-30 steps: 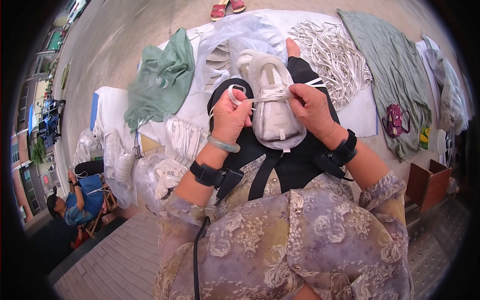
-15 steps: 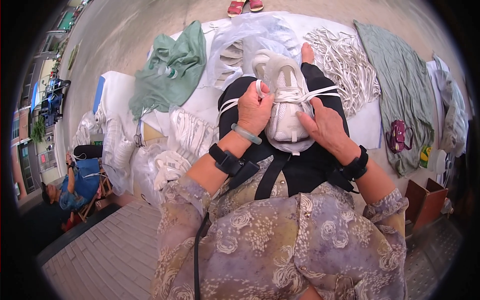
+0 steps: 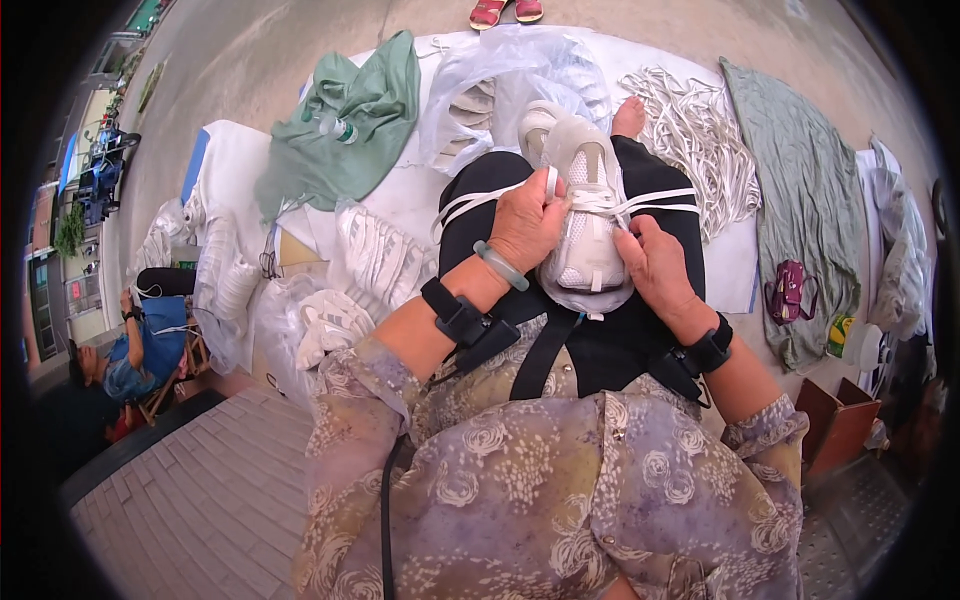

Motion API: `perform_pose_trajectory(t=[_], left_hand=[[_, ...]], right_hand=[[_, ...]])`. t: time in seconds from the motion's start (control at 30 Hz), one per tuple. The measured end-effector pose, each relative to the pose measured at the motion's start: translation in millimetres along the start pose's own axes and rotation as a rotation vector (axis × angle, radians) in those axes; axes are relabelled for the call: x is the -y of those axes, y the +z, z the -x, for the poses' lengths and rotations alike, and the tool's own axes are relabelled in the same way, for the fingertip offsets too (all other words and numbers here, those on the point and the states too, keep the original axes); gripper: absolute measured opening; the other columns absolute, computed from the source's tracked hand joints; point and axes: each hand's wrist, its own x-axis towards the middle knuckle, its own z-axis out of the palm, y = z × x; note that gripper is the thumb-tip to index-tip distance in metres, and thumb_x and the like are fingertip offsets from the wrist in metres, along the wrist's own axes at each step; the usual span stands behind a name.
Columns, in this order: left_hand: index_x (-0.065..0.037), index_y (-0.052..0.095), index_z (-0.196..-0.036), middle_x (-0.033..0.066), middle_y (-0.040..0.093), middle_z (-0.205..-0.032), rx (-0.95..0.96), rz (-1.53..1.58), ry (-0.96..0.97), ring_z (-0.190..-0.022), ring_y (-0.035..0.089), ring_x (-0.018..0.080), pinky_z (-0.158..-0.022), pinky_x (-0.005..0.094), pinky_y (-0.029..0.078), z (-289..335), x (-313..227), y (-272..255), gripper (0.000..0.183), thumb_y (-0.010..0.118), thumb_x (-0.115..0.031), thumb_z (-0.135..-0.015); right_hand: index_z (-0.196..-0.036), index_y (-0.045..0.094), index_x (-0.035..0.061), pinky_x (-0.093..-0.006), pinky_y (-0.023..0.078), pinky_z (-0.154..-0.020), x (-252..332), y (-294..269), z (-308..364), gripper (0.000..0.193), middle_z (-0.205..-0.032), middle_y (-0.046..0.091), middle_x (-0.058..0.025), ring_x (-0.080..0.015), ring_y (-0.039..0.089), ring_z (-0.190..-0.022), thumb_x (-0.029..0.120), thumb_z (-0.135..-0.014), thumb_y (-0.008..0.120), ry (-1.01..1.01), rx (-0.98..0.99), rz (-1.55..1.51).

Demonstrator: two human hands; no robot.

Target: Lacing and tying a pair of white athletic shoes while sitting outside.

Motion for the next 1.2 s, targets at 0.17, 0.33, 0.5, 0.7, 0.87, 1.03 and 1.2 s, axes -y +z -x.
perform_pose_trajectory(t=[0.17,0.33,0.5,0.7,0.87,1.03,1.2], left_hand=[[-0.003,0.053,-0.084,0.0103,0.057,-0.063,0.059,0.015,0.018,-0.054,0.055,0.0172,-0.053,0.0304,0.043,-4,3,-1,0.012,0.060,-0.009,-0.077],[-0.003,0.051,-0.082,0.0187,0.059,-0.073,0.176,-0.039,-0.081,-0.071,0.059,0.0358,-0.062,0.0397,0.047,-16,3,-8,0.027,0.067,-0.021,-0.071],[-0.003,0.050,-0.085,0.0178,0.058,-0.069,0.080,-0.198,-0.300,-0.070,0.060,0.0347,-0.059,0.0397,0.047,-5,-19,-29,0.045,0.074,-0.035,-0.064],[-0.003,0.053,-0.096,0.0116,0.058,-0.071,0.067,-0.323,0.354,-0.067,0.060,0.0287,-0.060,0.0344,0.047,18,-21,-24,0.048,0.073,-0.033,-0.065],[-0.002,0.055,-0.103,0.0134,0.061,-0.076,0.260,-0.329,0.044,-0.068,0.059,0.0302,-0.062,0.0352,0.048,20,-21,-30,0.042,0.067,-0.024,-0.069],[0.001,0.060,-0.099,0.0117,0.060,-0.074,0.241,-0.158,-0.079,-0.063,0.059,0.0231,-0.061,0.0299,0.047,18,-13,-29,0.030,0.059,-0.014,-0.073],[0.000,0.061,-0.102,0.0083,0.062,-0.078,0.267,0.072,-0.037,-0.068,0.058,0.0123,-0.063,0.0247,0.046,17,5,-28,0.029,0.054,-0.009,-0.076]], right_hand=[[-0.075,0.053,-0.0010,-0.0409,0.045,-0.057,0,-8,-4,0.041,-0.064,0.058,-0.0197,-0.0351,0.059,-0.062,0.039,-0.081,0.059,-0.011,0.037,-0.056],[-0.068,0.057,0.0021,-0.0360,0.044,-0.051,21,-19,-5,0.034,-0.058,0.056,-0.0127,-0.0263,0.057,-0.053,0.034,-0.079,0.064,-0.071,-0.029,-0.063],[-0.079,0.062,0.0067,-0.0332,0.044,-0.055,36,-13,-15,0.012,-0.065,0.056,-0.0076,-0.0235,0.057,-0.058,0.018,-0.079,0.063,-0.329,-0.228,-0.080],[-0.082,0.063,0.0090,-0.0325,0.045,-0.061,40,5,-23,0.008,-0.073,0.055,-0.0067,-0.0240,0.058,-0.068,0.012,-0.075,0.060,-0.383,-0.170,-0.093],[-0.079,0.064,0.0091,-0.0345,0.045,-0.062,47,14,-23,0.009,-0.075,0.055,-0.0064,-0.0261,0.058,-0.070,0.016,-0.074,0.061,-0.389,-0.109,0.006],[-0.076,0.061,0.0078,-0.0366,0.046,-0.063,54,16,-26,0.009,-0.075,0.055,-0.0074,-0.0270,0.058,-0.071,0.017,-0.073,0.063,-0.385,-0.087,0.142],[-0.073,0.060,0.0075,-0.0385,0.046,-0.061,57,21,-27,0.012,-0.074,0.055,-0.0083,-0.0278,0.058,-0.072,0.018,-0.071,0.064,-0.433,-0.105,0.241]])
